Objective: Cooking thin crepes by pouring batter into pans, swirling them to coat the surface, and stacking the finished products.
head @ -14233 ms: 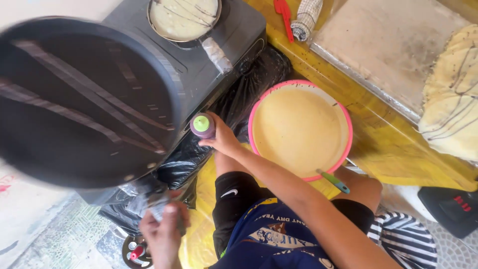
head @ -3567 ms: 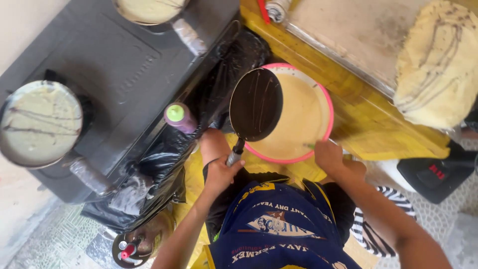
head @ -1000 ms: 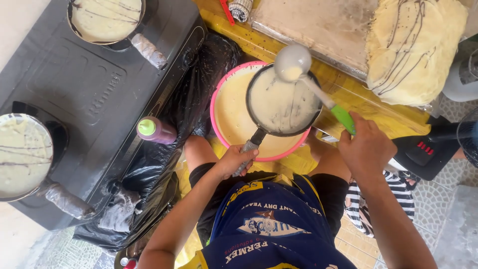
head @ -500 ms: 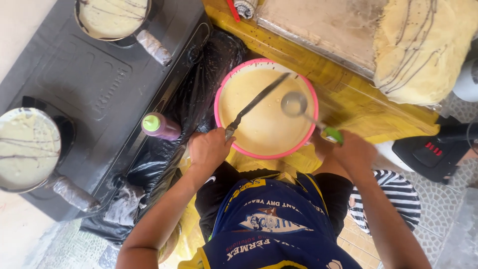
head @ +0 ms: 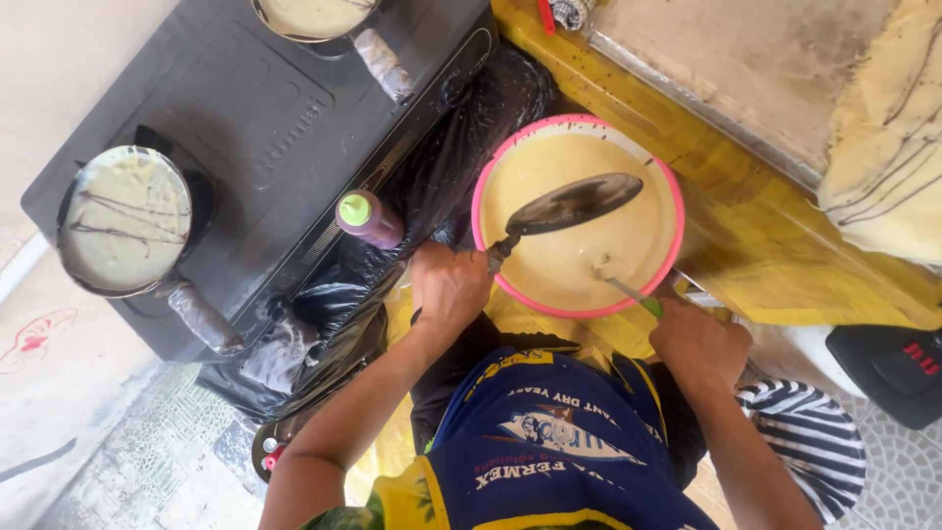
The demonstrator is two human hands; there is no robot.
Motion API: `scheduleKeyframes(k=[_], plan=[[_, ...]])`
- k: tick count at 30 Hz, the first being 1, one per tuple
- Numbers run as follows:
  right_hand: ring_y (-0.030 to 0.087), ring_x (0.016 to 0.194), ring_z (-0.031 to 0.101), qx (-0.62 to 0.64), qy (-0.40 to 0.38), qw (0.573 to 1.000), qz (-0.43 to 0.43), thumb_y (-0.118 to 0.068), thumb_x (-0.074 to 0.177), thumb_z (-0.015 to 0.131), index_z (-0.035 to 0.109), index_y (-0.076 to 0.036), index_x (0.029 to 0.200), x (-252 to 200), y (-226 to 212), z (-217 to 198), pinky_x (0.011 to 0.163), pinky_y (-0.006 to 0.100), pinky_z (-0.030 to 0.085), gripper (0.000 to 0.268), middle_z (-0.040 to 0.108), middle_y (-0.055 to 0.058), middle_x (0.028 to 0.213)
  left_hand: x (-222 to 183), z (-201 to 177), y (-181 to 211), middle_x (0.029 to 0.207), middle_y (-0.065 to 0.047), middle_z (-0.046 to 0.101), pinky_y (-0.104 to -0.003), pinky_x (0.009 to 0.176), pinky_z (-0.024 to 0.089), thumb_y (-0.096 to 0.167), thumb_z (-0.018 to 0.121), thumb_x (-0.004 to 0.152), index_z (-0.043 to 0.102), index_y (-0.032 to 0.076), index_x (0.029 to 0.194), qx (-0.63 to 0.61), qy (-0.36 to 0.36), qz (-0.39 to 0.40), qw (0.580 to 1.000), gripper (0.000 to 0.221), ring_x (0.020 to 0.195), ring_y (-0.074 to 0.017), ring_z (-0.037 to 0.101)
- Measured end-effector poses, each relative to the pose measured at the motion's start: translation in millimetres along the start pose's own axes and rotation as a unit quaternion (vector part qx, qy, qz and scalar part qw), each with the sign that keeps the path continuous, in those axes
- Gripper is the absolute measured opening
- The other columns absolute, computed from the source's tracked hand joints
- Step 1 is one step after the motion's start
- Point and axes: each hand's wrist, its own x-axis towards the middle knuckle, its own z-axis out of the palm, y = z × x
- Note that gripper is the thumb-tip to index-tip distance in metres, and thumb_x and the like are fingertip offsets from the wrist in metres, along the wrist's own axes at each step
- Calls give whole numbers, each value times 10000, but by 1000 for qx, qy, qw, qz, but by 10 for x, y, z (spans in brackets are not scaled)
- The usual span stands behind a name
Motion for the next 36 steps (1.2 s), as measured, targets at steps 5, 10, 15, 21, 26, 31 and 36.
scheduleKeyframes(k=[5, 10, 15, 21, 26, 31, 36], plan=[[354, 1152, 733, 48, 0, 998, -38, -239, 992, 421, 678, -180, 1356, 632, -70, 808, 941, 484, 557, 449, 784, 126, 1197, -243, 146, 186, 597, 60, 429, -323, 450, 407, 332, 596, 768, 497, 227, 726, 0, -1, -10, 1000, 150, 497, -149, 526], [349, 1235, 700, 55, -25, 997, -52, -276, 977, 464, 642, -192, 1400, 820, -177, 950, 975, 516, 553, 466, 761, 131, 1281, -406, 485, 315, 598, 66, 465, -358, 393, 407, 405, 590, 816, 516, 227, 747, -65, -61, -71, 994, 205, 452, -161, 529], [276, 1190, 707, 43, -132, 990, -25, -486, 959, 511, 321, -338, 1578, 484, -424, 56, 894, 443, 605, 664, 741, 28, 1278, -447, 344, 372, 630, -6, 530, -377, 291, 292, 430, 559, 1038, 537, 168, 799, -153, -115, -133, 973, 355, 410, -207, 498], [416, 927, 743, 93, 233, 965, -82, -328, 1010, 447, 622, -353, 1406, 419, -789, -947, 725, 587, 579, 433, 734, 77, 1202, -594, 519, 463, 619, -17, 603, -394, 287, 348, 427, 628, 1006, 611, 134, 777, -272, -239, -213, 907, 372, 431, -219, 557], [286, 1186, 658, 344, 61, 880, -322, -524, 1022, 367, 308, -77, 1608, 539, -2336, -2498, 1003, 441, 505, 739, 560, 174, 1452, -637, 482, 473, 561, 86, 490, -257, 291, 281, 365, 552, 1118, 601, 151, 794, -362, -355, -213, 836, 392, 378, -73, 382], [166, 706, 659, 561, -194, 764, -252, -596, 914, 535, 611, -85, 1240, 1188, -3421, -2676, 593, 283, 491, 610, 709, 94, 1001, -323, 67, 458, 763, -92, 692, -375, 626, 491, 579, 704, 873, 686, 150, 861, -525, -483, -473, 518, 429, 673, -269, 628], [15, 412, 413, 688, -362, 574, -257, -296, 974, 646, 646, -144, 945, 1313, -3352, -2826, 369, 178, 221, 155, 528, -78, 595, 130, -26, 241, 555, -60, 615, -231, 423, 444, 453, 755, 927, 626, 93, 746, -685, -411, -508, 322, 423, 395, -100, 553]])
